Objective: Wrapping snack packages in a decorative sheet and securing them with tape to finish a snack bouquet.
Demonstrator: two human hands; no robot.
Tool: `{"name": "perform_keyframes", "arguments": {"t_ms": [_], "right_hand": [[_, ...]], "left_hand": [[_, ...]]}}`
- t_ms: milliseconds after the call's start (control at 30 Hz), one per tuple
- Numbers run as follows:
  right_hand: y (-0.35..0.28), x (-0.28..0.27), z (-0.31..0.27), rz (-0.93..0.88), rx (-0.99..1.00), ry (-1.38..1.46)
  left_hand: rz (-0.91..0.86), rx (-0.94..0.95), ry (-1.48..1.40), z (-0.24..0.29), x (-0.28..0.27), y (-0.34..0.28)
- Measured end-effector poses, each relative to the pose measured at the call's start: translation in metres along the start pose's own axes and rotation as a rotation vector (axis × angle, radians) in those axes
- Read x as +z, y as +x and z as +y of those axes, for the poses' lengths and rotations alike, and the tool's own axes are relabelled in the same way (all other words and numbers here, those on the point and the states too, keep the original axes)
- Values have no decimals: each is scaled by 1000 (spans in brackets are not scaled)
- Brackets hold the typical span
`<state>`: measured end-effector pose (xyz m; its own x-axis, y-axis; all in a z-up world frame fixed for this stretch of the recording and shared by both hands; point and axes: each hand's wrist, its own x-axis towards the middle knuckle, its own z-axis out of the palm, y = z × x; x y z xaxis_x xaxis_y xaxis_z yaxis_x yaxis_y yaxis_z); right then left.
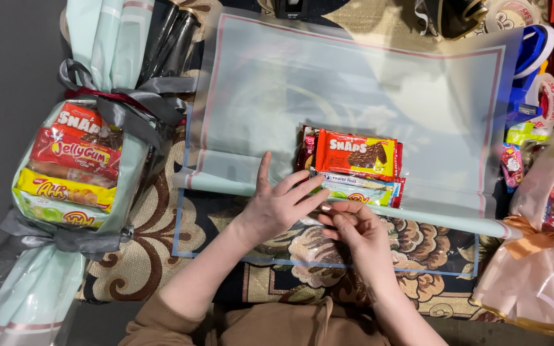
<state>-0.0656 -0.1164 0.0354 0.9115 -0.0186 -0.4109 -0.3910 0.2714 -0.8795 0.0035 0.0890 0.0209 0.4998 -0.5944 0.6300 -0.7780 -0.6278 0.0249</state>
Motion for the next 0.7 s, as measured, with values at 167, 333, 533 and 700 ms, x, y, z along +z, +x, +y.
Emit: {"name": "perform_keyframes", "arguments": {"t_ms": [167,333,533,700], "right_hand": [[-8,-2,0,30,-457,-692],[2,-20,24,141,-871,-1489],[5,-26,22,158,-1000,-1532],[11,-26,13,47,-1055,-1500]], "left_hand": [[13,1,-20,0,0,1],[25,-4,-5,0,1,0],[1,-14,-9,1,-2,1],[-27,-36,-4,1,-7,3]]}}
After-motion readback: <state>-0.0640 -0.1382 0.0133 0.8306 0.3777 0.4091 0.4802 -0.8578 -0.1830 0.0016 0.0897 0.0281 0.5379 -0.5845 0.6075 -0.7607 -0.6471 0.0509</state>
